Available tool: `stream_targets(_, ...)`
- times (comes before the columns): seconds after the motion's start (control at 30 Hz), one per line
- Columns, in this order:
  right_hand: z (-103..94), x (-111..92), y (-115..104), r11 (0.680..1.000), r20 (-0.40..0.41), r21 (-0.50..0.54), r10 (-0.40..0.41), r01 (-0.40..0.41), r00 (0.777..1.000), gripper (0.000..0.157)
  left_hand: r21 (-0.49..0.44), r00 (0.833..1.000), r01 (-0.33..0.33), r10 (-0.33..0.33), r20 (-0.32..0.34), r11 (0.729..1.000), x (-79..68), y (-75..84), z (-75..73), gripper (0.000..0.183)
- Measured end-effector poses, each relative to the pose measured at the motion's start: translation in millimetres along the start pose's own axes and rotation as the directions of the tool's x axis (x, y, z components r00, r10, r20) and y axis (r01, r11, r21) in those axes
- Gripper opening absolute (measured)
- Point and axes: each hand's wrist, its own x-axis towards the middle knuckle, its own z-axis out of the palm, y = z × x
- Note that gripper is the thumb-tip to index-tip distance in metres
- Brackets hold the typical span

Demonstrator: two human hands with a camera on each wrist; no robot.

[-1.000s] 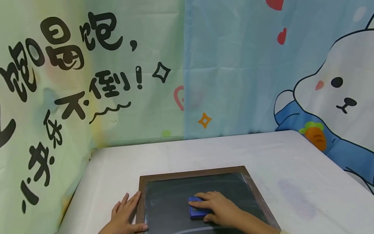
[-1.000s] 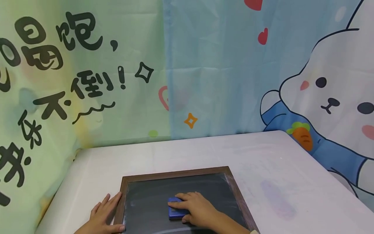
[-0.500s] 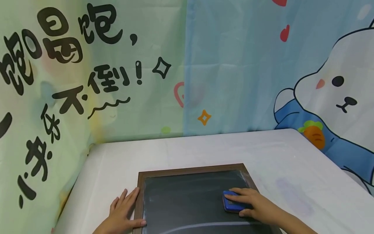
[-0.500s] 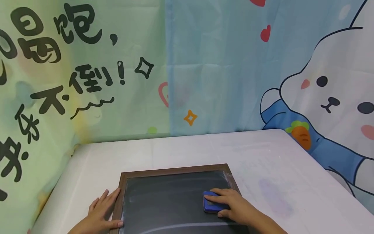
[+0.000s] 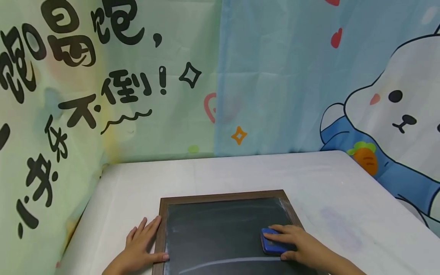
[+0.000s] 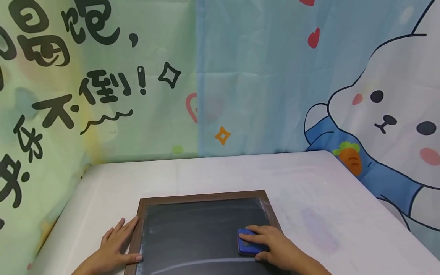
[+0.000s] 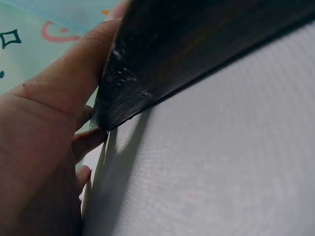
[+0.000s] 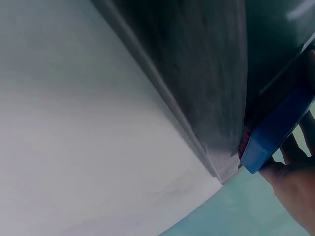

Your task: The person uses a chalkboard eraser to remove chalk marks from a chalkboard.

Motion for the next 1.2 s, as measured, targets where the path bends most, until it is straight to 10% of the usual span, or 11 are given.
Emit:
stream_targets(0.37,11.7,-19.1,-5.2,0.997,0.09,0.08,0.015,-0.022,0.996,0.056,0.019,1.0,-0.014,0.014,-0.011,1.0,0.1,0.2,-4.4,0.104)
stream_targets(0.67,16.5,-15.7,-0.9,0.994,-0.009,0.087,-0.058,0.059,0.998,0.055,0.014,1.0,-0.018,0.019,-0.019,1.0,0.8,-1.3,-3.6,0.104)
stream_targets(1.2,24.6,30.4,-57.4,0.965,0.006,0.255,-0.055,0.051,0.998,0.055,0.029,1.0,-0.014,0.015,-0.008,0.999,1.4,-2.1,-3.8,0.105)
